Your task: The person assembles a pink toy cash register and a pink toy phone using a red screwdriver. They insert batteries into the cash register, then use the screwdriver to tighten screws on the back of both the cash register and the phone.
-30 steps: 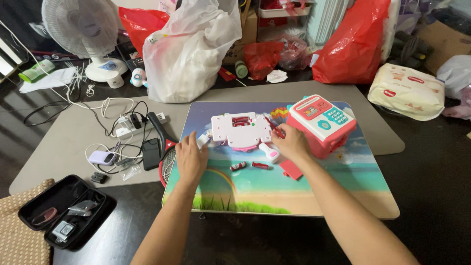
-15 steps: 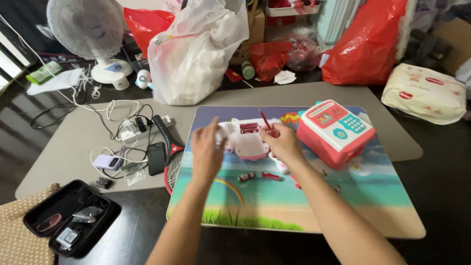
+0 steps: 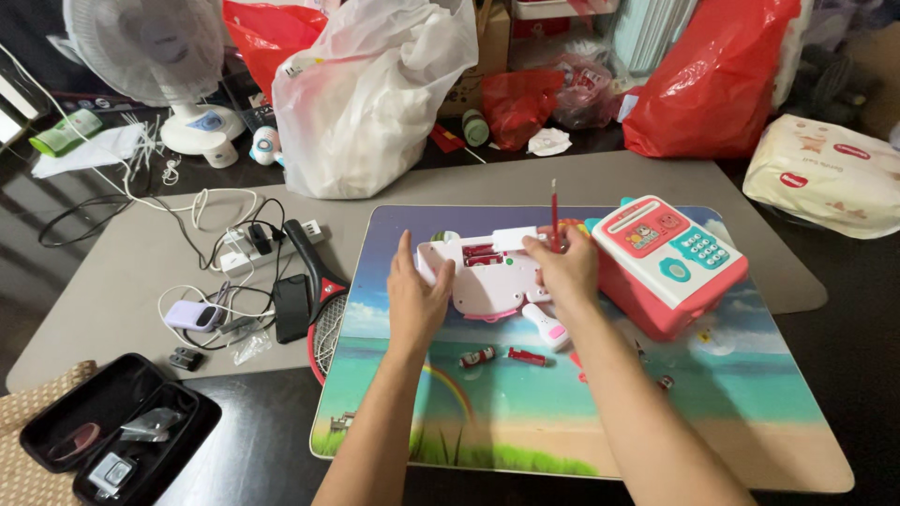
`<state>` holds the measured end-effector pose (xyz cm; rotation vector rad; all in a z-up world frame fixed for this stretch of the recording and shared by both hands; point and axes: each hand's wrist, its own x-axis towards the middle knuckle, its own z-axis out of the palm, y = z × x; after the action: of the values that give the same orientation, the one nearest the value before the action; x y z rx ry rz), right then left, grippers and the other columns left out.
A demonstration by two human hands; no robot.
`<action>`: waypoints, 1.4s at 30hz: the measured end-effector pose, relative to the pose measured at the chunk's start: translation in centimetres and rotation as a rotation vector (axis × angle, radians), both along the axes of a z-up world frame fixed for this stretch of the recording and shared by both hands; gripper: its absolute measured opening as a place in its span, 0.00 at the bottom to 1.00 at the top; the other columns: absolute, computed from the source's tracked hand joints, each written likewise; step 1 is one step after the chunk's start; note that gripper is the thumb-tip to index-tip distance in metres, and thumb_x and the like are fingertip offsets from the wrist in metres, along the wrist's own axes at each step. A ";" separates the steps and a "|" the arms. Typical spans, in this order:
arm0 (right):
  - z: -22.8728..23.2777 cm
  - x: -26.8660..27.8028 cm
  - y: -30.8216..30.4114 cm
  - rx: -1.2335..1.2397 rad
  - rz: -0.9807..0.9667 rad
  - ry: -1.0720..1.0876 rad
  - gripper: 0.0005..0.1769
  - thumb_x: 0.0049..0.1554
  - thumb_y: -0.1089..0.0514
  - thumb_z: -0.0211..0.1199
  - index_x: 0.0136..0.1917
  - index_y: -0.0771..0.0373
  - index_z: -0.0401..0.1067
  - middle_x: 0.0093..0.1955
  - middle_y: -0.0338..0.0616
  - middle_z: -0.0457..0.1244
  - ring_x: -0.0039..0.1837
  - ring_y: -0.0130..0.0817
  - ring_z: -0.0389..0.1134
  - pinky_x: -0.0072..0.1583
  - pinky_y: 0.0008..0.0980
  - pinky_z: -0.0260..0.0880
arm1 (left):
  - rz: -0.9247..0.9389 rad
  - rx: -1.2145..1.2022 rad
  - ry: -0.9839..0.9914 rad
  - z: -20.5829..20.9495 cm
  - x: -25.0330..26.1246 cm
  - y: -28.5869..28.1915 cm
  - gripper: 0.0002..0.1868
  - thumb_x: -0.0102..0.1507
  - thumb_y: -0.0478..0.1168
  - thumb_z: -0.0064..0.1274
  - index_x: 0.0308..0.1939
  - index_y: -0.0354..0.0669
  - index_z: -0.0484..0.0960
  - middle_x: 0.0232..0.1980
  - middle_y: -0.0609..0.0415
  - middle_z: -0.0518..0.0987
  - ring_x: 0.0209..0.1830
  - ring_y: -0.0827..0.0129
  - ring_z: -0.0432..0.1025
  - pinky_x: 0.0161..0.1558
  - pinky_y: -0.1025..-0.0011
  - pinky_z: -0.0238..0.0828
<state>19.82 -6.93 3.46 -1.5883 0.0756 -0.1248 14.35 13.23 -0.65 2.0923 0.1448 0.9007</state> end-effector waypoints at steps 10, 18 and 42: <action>0.0 -1.3 1.9 -0.133 0.115 0.044 0.13 0.55 0.57 0.68 0.49 0.65 0.69 0.38 0.41 0.69 0.25 0.24 0.60 0.28 0.28 0.56 | -0.030 -0.083 0.132 -0.5 0.2 -0.8 0.43 0.59 0.48 0.64 0.74 0.41 0.62 0.67 0.34 0.69 0.63 0.43 0.69 0.61 0.56 0.68; 0.1 -2.0 2.8 -0.130 0.112 -0.012 0.14 0.55 0.57 0.69 0.50 0.66 0.69 0.36 0.42 0.69 0.25 0.25 0.61 0.29 0.28 0.59 | -0.006 -0.072 0.124 -0.1 -0.1 -1.0 0.43 0.58 0.48 0.65 0.73 0.40 0.63 0.66 0.34 0.69 0.62 0.41 0.69 0.60 0.54 0.68; 1.0 -2.2 3.8 -0.337 -0.021 -0.068 0.14 0.55 0.52 0.69 0.41 0.65 0.73 0.28 0.40 0.68 0.26 0.28 0.67 0.32 0.30 0.66 | 0.031 -0.046 0.147 0.8 -0.6 -1.8 0.41 0.58 0.51 0.64 0.71 0.43 0.64 0.63 0.39 0.71 0.57 0.45 0.72 0.55 0.56 0.72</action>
<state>17.62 -3.11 4.45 -1.9180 0.0183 -0.2166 13.71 11.43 0.12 2.1180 0.2735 0.7545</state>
